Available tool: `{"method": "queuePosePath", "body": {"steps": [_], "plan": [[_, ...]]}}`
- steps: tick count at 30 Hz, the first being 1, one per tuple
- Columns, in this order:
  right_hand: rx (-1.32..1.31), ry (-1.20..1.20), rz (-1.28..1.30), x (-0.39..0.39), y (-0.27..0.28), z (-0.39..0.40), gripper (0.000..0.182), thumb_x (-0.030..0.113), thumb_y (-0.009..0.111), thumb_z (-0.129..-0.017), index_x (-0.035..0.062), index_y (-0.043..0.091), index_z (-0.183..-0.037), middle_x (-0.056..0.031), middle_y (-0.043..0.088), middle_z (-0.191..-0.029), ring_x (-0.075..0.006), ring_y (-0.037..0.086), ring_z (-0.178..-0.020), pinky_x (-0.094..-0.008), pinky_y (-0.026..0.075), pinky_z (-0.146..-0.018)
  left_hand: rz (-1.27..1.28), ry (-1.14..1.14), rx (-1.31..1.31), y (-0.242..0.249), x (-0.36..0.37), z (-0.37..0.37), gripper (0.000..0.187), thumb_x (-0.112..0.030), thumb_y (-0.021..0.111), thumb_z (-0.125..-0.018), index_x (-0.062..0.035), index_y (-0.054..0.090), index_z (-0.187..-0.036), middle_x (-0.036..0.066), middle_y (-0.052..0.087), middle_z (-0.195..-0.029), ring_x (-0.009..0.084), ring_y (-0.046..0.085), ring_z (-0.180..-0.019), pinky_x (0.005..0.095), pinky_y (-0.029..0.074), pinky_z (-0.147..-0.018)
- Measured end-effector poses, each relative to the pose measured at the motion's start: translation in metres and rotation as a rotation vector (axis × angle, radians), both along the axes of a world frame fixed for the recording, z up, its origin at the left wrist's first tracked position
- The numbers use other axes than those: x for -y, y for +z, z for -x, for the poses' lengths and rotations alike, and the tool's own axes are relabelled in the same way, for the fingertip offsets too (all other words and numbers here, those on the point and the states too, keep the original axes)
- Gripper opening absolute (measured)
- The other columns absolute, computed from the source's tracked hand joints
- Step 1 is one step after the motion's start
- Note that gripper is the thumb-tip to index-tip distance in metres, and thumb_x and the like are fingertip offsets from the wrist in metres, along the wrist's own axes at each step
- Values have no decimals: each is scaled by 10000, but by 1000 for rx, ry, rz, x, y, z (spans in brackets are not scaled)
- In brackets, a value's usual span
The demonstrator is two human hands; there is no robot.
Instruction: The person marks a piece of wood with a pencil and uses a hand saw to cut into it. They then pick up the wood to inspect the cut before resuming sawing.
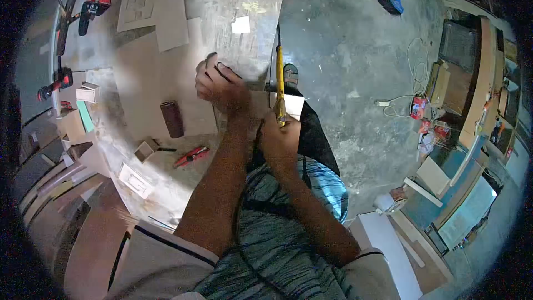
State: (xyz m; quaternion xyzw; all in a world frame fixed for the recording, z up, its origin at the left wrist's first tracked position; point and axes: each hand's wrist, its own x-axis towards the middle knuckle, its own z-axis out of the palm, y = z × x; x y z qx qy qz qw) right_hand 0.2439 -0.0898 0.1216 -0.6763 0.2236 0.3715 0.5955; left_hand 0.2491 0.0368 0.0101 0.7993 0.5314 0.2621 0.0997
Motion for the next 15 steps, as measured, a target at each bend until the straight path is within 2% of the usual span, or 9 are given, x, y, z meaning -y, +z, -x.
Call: {"method": "queuePosePath", "body": {"steps": [4, 5, 8, 9, 12, 14, 15], "plan": [[164, 81, 168, -12, -27, -6, 299, 233, 634, -1039, 83, 547, -796, 34, 476, -575, -86, 469, -437, -297, 375, -405, 31, 2, -37, -5, -1, 1, 324, -223, 520, -1063, -123, 624, -1354, 121, 607, -1346, 334, 530, -1299, 506, 359, -1109], [134, 79, 184, -13, -35, -7, 287, 223, 628, -1040, 77, 561, -802, 27, 502, -599, -83, 494, -473, -291, 380, -423, 31, 3, -30, -5, 1, 1, 328, -220, 523, -1059, -123, 623, -1355, 125, 606, -1346, 341, 529, -1294, 509, 357, -1110], [35, 45, 101, -19, -15, -2, 257, 201, 616, -1038, 69, 586, -819, 17, 549, -658, -87, 540, -541, -276, 396, -458, 7, 19, -3, -7, 1, -1, 340, -210, 529, -1045, -124, 622, -1360, 136, 603, -1348, 364, 528, -1281, 517, 349, -1114], [96, 105, 161, -15, -10, 11, 213, 191, 626, -1038, 74, 592, -863, 22, 535, -688, -95, 533, -557, -273, 408, -477, 47, 23, -44, -13, 0, 1, 338, -210, 534, -1042, -119, 623, -1355, 142, 597, -1357, 369, 522, -1293, 514, 351, -1113], [-31, 71, 90, -8, 11, 3, 213, 193, 631, -1035, 63, 587, -872, 21, 522, -675, -91, 516, -544, -281, 413, -491, 24, -3, -49, -4, -1, 2, 329, -211, 538, -1040, -118, 627, -1343, 142, 590, -1367, 368, 517, -1304, 516, 353, -1113], [464, 291, 100, 5, -40, 8, 256, 210, 632, -1042, 69, 576, -836, 20, 536, -657, -77, 514, -541, -285, 388, -474, 41, 10, -13, -4, 1, 2, 320, -205, 544, -1034, -122, 632, -1330, 136, 585, -1369, 365, 518, -1311, 522, 356, -1116], [285, 233, 63, -4, -39, 3, 265, 218, 634, -1044, 69, 578, -833, 21, 538, -655, -78, 514, -538, -284, 382, -473, 43, 18, -17, -5, -1, 1, 319, -202, 544, -1033, -123, 634, -1328, 135, 587, -1369, 363, 519, -1312, 523, 357, -1116]]}}
